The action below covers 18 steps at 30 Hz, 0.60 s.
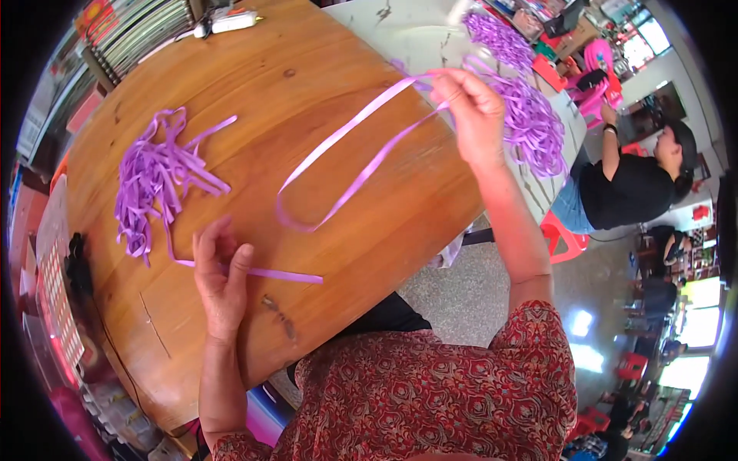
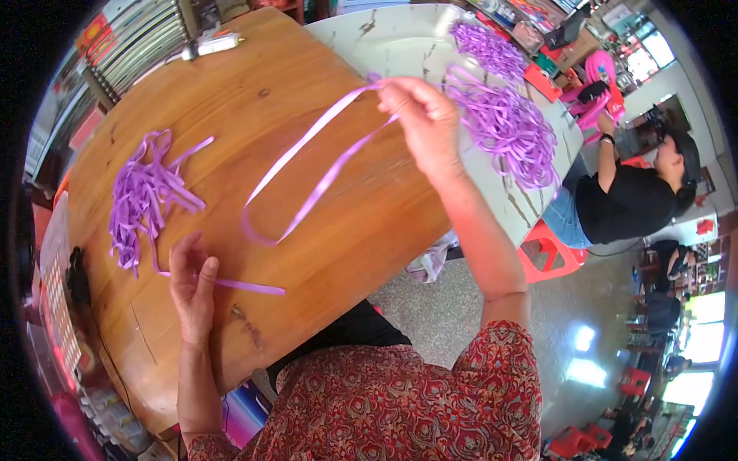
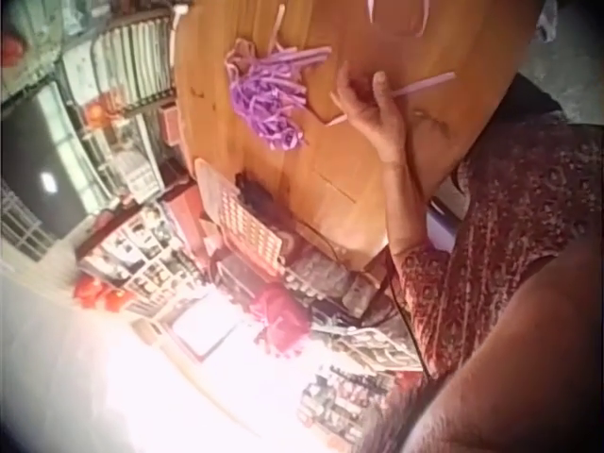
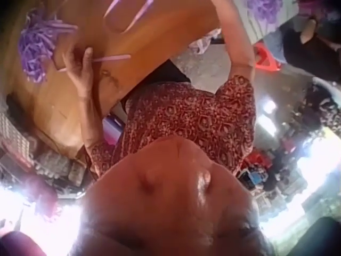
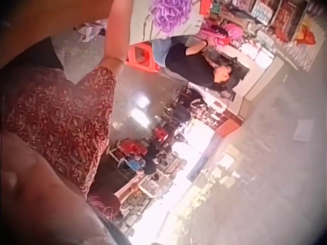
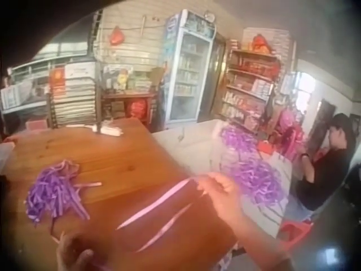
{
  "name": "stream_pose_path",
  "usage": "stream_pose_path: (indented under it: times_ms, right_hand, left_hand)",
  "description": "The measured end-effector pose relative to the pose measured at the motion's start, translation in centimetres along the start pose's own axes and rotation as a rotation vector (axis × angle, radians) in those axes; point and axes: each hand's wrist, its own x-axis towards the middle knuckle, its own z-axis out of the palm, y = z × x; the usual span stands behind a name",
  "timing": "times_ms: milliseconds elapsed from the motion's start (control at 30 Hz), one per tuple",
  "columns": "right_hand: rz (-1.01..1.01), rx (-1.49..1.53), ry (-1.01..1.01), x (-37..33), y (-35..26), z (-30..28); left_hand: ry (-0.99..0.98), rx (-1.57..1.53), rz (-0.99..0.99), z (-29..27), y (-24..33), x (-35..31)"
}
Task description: The person rolls a purple ribbon by hand to form a small bud and then ties a series of knots along the length of another ribbon. They repeatedly thread the knotted ribbon through the bud to secure it, eventually placing the finished piece onto a pile.
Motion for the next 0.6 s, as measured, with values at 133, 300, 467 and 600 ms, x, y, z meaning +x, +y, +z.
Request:
stream_pose_path:
  times_ms: [133, 300, 467, 600]
  right_hand:
    - [-0.048, 0.029, 0.230, 3.7, 0.4, -7.7]
    - [-0.209, -0.321, 0.401, 9.0, -0.6, -15.9]
    - [-0.591, -1.257, 0.344, 9.9, -0.1, -18.4]
    - [-0.309, -0.761, 0.173, 5.7, 0.4, -9.3]
  left_hand:
    - [-0.016, 0.008, 0.022, -0.4, -1.2, 0.1]
    - [-0.084, 0.204, 0.085, -0.4, -0.7, 0.2]
    - [-0.030, 0.281, 0.074, -0.3, 0.1, 0.1]
    - [-0.013, 0.241, 0.172, -0.5, -0.2, 0.4]
